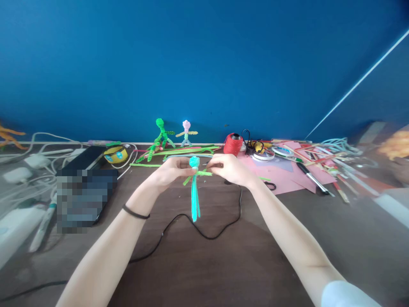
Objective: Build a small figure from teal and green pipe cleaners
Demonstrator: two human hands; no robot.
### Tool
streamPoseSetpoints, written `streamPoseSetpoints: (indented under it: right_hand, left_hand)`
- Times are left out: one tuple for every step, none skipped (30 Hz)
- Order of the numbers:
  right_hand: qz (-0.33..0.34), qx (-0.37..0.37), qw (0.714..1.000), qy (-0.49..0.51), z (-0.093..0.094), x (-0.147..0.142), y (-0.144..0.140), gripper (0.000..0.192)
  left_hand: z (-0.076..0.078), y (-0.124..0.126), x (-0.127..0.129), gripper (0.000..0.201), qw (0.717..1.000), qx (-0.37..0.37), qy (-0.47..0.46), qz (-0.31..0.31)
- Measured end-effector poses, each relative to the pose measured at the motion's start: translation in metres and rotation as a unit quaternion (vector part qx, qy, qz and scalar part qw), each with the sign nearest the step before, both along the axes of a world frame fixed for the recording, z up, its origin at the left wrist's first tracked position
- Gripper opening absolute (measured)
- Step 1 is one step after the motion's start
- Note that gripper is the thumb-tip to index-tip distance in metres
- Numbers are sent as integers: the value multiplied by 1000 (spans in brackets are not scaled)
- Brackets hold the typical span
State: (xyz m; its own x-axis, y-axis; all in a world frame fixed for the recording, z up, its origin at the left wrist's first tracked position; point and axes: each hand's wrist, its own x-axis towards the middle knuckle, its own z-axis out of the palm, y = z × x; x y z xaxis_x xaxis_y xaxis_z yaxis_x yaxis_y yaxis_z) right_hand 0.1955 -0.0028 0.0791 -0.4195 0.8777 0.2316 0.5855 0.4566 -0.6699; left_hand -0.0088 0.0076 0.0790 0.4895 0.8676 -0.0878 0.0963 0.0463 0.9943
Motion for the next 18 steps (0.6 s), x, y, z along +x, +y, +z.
streamPoseSetpoints:
  right_hand:
    - [-6, 9, 1000, 2, 0, -1, -1, 10]
    - [-11, 20, 1000, 3, 1, -1, -2, 9]
    - [-13, 33, 999, 3, 2, -2, -2, 9]
    - [-14, 47, 999, 4, 2, -3, -3, 10]
    - [-13, 60, 998, 4, 3, -3, -4, 10]
    - [-12, 73, 997, 4, 3, -4, -4, 10]
    - [-11, 82, 997, 5, 4, -4, -5, 11]
    - [-11, 90, 996, 7, 4, -5, -6, 11]
    - [-11, 94, 995, 10, 5, -5, -8, 11]
    - [-12, 98, 995, 13, 6, -6, -9, 11]
    - [-14, 100, 995, 16, 8, -7, -11, 11]
    - [-17, 102, 994, 18, 9, -8, -12, 11]
    - [-20, 103, 994, 18, 10, -9, -14, 12]
    - [-22, 104, 994, 18, 11, -10, -16, 12]
    - [-24, 104, 994, 19, 12, -11, -17, 13]
    - [-24, 104, 994, 20, 13, -12, -18, 13]
    - [-25, 104, 994, 22, 13, -12, -19, 14]
    - [-26, 103, 994, 25, 13, -13, -19, 13]
  left_hand:
    - [1, -1, 0, 24, 1000, 2, 9, 1]
    - [2, -1, 1, 24, 1000, 5, 18, 5]
    - [4, -2, 1, 24, 1000, 7, 25, 11]
    - [4, -2, 2, 25, 999, 9, 31, 16]
    - [5, -3, 3, 25, 999, 9, 35, 19]
    - [5, -3, 4, 25, 999, 8, 39, 20]
    - [5, -3, 4, 26, 999, 7, 41, 19]
    - [4, -3, 5, 26, 999, 7, 42, 19]
    - [3, -2, 5, 26, 999, 7, 42, 22]
    - [1, -2, 6, 27, 999, 8, 43, 27]
    - [-1, -1, 6, 27, 998, 11, 45, 34]
    - [-4, 0, 6, 27, 998, 15, 46, 40]
    - [-6, 0, 6, 27, 998, 19, 47, 46]
    - [-8, 1, 6, 26, 997, 24, 48, 50]
    - [-9, 1, 6, 26, 997, 27, 47, 55]
    - [-10, 2, 6, 25, 997, 29, 46, 62]
    - [-11, 1, 7, 25, 996, 27, 44, 69]
    - [-11, 1, 7, 25, 996, 25, 40, 79]
